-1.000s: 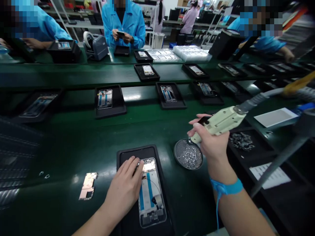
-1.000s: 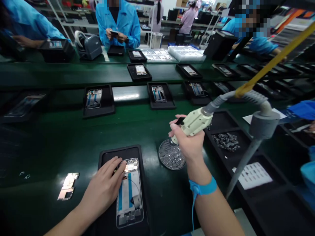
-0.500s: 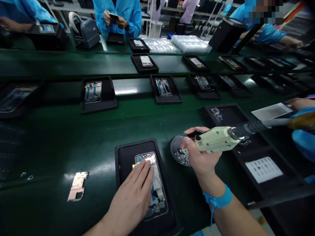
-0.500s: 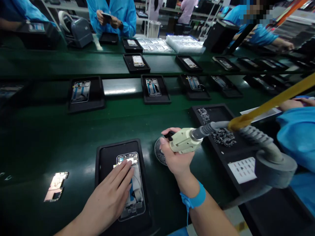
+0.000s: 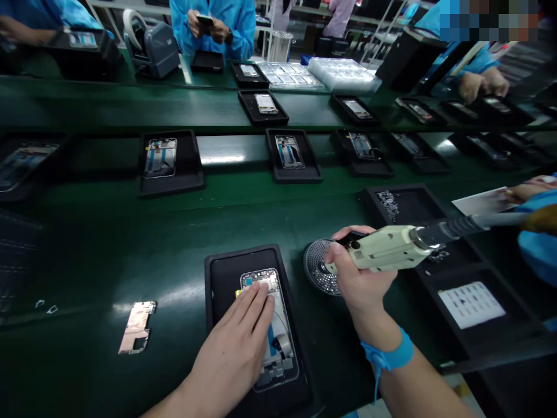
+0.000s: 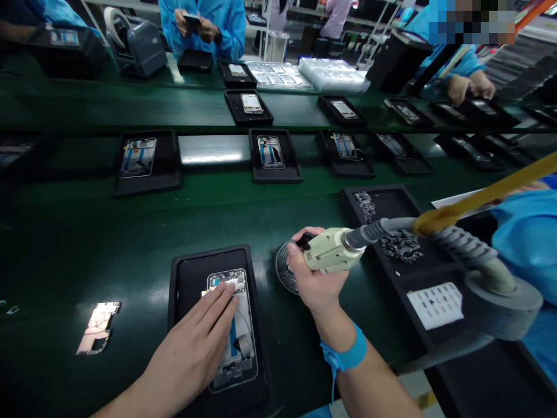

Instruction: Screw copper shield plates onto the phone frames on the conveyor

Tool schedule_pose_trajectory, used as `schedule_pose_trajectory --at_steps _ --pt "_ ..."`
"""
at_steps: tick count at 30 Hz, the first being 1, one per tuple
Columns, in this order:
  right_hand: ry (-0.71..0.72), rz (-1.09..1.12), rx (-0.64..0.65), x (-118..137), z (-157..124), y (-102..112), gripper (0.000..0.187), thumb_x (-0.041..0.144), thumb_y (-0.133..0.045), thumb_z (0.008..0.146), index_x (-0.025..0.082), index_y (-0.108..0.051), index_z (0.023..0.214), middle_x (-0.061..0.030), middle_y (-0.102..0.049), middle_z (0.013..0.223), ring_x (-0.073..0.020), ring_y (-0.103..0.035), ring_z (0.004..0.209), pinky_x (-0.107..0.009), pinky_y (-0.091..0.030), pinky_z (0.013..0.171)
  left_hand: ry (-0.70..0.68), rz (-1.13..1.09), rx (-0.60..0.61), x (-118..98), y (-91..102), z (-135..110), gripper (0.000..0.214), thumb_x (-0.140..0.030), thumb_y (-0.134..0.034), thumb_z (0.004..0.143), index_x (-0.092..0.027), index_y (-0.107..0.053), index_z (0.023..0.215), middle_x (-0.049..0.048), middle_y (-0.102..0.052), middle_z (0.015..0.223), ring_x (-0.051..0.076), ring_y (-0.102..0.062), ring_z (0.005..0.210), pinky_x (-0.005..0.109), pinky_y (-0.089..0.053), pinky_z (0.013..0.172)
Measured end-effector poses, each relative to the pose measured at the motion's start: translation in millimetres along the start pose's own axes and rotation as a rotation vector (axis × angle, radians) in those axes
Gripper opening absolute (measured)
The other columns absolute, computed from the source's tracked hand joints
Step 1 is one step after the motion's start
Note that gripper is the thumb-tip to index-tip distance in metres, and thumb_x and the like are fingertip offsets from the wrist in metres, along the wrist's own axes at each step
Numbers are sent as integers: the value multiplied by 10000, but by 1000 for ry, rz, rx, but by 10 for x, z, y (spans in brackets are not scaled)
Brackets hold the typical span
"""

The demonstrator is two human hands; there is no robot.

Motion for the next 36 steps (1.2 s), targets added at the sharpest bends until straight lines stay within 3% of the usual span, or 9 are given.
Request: schedule_pose_trajectory --at_steps 6,10,12,15,18,21,36 --pt "0 -15 -19 23 29 30 216 238 -736 877 201 -586 1028 -16 -623 864 -109 -605 558 -290 -530 535 18 -42 -4 4 -26 -16 449 -78 -461 949 -23 -565 1383 211 -536 1478 343 -490 1414 467 -497 1141" --pt "70 87 -115 343 31 31 236 163 -730 846 191 -602 1042 -27 -630 921 -108 -588 519 -308 -523 507 9 -58 -6 -61 -86 -61 468 -64 -460 941 -34 -547 1400 184 -532 1488 324 -472 1429 435 -431 1188" --pt "78 167 -86 519 -14 -132 261 122 -708 832 193 -599 1058 -18 -621 930 -103 -582 512 -313 -535 510 10 -66 16 -86 -111 -61 439 -122 -462 974 -35 -548 1396 176 -538 1481 317 -473 1426 412 -401 1200" --pt "34 257 71 662 -158 -569 293 82 -680 832 198 -590 1086 -4 -629 947 -92 -599 524 -298 -551 522 2 -76 44 -103 -101 -30 426 -200 -464 1015 -28 -551 1394 170 -540 1470 310 -455 1431 392 -324 1236" --pt "-15 310 235 646 -350 -991 315 67 -665 866 216 -584 1132 -7 -643 996 -92 -627 552 -286 -563 529 14 -122 49 -82 -69 12 393 -210 -467 1021 -34 -578 1355 149 -584 1384 291 -508 1350 393 -300 1237" --pt "-39 310 307 549 -469 -1205 316 86 -665 890 239 -591 1157 -2 -637 1022 -82 -634 572 -276 -578 558 30 -174 47 -66 -63 38 308 -197 -484 1002 -48 -626 1231 138 -631 1206 268 -584 1166 397 -391 1150" --pt "-91 280 316 432 -514 -1247 309 134 -696 886 251 -592 1152 3 -636 1007 -89 -634 578 -290 -578 563 21 -158 -2 -75 -36 16 306 -214 -497 989 -47 -634 1207 150 -632 1181 274 -570 1172 392 -359 1150"
Point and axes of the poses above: each hand's wrist, its own z-axis towards the middle knuckle, its own y-axis out of the back of the hand, x = y × z, the point moved 10 cm from there along z, towards the middle knuckle
